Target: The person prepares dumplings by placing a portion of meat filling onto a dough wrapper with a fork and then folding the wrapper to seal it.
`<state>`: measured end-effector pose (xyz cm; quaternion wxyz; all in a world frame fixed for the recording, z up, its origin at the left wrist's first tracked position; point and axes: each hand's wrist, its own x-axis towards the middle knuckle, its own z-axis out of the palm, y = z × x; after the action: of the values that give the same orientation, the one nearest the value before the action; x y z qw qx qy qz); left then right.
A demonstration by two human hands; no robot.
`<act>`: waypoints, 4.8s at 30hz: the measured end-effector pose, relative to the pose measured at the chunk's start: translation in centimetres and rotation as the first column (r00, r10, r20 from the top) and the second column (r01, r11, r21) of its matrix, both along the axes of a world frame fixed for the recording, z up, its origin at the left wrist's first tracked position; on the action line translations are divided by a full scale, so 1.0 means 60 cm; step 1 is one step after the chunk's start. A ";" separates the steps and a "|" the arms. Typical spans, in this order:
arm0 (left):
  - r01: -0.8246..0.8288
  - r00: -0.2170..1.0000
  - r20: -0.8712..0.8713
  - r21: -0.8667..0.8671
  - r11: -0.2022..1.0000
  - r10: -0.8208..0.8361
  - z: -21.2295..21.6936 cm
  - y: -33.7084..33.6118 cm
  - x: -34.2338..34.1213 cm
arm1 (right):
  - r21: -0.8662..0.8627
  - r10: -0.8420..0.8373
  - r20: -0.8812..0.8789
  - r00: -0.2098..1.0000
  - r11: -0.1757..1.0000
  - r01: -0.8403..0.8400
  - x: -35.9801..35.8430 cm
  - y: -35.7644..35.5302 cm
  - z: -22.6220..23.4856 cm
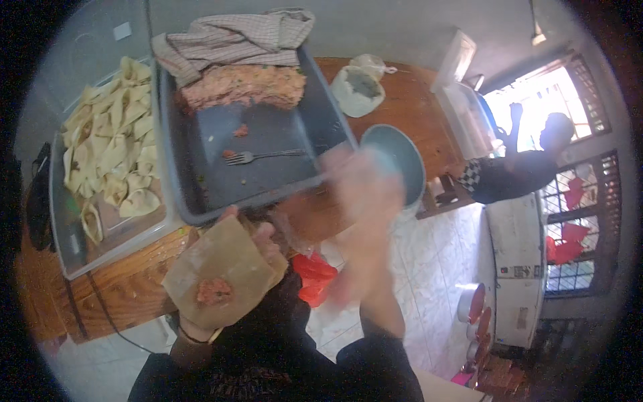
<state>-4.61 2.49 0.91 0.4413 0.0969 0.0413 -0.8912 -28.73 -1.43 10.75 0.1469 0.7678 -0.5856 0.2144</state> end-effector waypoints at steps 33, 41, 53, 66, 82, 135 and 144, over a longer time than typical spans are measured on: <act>-0.244 0.953 -0.218 -0.133 0.961 0.212 0.036 -0.019 0.087 | 0.039 0.841 0.127 0.526 0.526 -0.850 0.264 -0.009 0.027; -0.236 0.952 -0.227 -0.115 0.965 0.206 0.028 -0.029 0.086 | 0.178 0.927 0.093 0.362 0.343 -0.922 0.237 0.016 -0.021; -0.194 0.566 0.587 -0.587 0.786 0.579 0.009 -0.019 0.061 | -0.011 0.263 0.902 0.342 0.807 -0.591 0.189 -0.019 -0.031; -0.297 0.395 0.661 -0.565 0.770 0.638 0.019 -0.006 0.094 | 0.198 0.374 0.735 0.565 0.680 -0.706 0.204 -0.011 -0.058; -0.164 0.676 0.546 -0.543 0.824 0.494 0.039 -0.022 0.067 | 0.027 0.457 -0.121 0.881 0.889 -0.457 0.179 0.008 -0.031; 0.618 -0.336 0.681 -0.362 0.698 0.651 0.128 -0.067 0.164 | 0.115 0.293 0.762 0.577 0.816 -0.566 0.204 0.004 -0.065; 0.935 0.009 0.387 -0.331 0.130 0.922 0.002 0.001 0.010 | -0.217 0.250 0.914 0.320 0.967 -0.135 0.116 0.008 -0.097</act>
<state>-4.03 2.56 1.01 0.1987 0.3622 -0.8886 -0.1996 -21.78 -0.98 4.93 -0.2019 0.5625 -0.4567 0.6590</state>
